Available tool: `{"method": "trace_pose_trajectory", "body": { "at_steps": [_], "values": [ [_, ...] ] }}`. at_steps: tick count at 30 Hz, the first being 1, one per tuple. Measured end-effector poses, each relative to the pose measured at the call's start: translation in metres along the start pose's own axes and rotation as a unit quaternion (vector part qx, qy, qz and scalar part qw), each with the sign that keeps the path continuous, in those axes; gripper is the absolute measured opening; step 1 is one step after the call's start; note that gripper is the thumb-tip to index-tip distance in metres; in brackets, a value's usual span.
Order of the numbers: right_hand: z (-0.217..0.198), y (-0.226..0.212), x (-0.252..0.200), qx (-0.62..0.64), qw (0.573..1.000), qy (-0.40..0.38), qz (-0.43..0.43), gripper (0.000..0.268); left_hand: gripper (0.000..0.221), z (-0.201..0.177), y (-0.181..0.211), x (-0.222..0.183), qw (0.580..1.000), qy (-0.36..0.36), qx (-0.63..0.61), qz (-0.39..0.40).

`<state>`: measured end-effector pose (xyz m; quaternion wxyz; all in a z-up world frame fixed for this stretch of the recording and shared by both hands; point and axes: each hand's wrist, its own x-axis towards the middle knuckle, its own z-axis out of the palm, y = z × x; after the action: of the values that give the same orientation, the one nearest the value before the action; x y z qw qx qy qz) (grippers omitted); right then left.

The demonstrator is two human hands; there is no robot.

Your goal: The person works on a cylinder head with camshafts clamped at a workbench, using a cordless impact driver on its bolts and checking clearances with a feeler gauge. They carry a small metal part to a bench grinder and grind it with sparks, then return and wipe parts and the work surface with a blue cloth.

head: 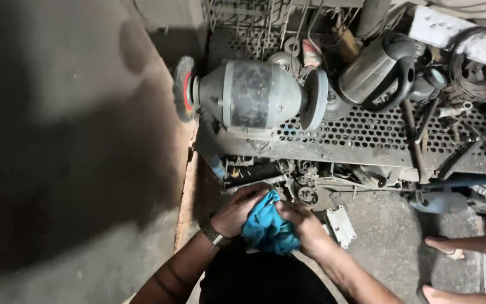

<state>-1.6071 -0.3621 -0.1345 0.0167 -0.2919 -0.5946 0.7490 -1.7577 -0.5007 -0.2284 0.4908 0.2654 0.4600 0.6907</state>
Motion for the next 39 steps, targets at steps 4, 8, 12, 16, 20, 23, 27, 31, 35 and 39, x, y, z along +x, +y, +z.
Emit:
{"method": "trace_pose_trajectory", "body": {
  "at_steps": [4,8,12,16,20,23,27,31,35,39],
  "values": [
    [0.010,0.006,0.021,0.097,0.991,0.024,0.084,0.025,0.042,-0.027,0.015,0.010,0.893,-0.041,0.395,0.213],
    [0.023,0.009,0.020,-0.458,0.844,0.224,-0.168,0.032,0.048,-0.029,0.019,0.027,0.856,-0.050,0.440,0.267],
    [0.027,-0.029,0.024,0.086,0.991,0.072,0.074,0.041,0.021,-0.023,0.033,0.047,0.980,-0.038,-0.168,-0.099],
    [-0.005,-0.001,0.007,0.116,0.985,0.087,0.096,0.035,0.021,-0.007,0.057,0.050,0.989,-0.072,-0.104,-0.071],
    [-0.035,0.007,-0.016,-0.390,0.907,0.156,0.017,0.036,0.029,-0.003,0.075,0.064,0.965,-0.055,-0.250,-0.060],
    [-0.033,0.002,-0.024,-0.367,0.899,0.220,-0.098,0.031,0.032,0.005,0.061,0.069,0.945,-0.086,-0.306,-0.074],
    [-0.027,-0.018,-0.022,-0.130,0.934,0.243,-0.227,0.048,0.033,0.051,0.023,0.068,0.908,-0.067,-0.374,-0.176],
    [-0.069,0.025,-0.013,-0.020,0.928,0.276,-0.250,0.025,0.038,0.083,0.006,0.082,0.901,-0.055,-0.388,-0.188],
    [-0.101,0.026,-0.001,0.076,0.914,0.325,-0.230,0.019,0.034,0.116,-0.002,0.105,0.889,-0.079,-0.430,-0.140],
    [-0.143,0.029,0.007,0.250,0.887,0.353,-0.164,0.042,0.030,0.150,0.029,0.129,0.934,-0.060,0.265,0.233]
  ]
}}
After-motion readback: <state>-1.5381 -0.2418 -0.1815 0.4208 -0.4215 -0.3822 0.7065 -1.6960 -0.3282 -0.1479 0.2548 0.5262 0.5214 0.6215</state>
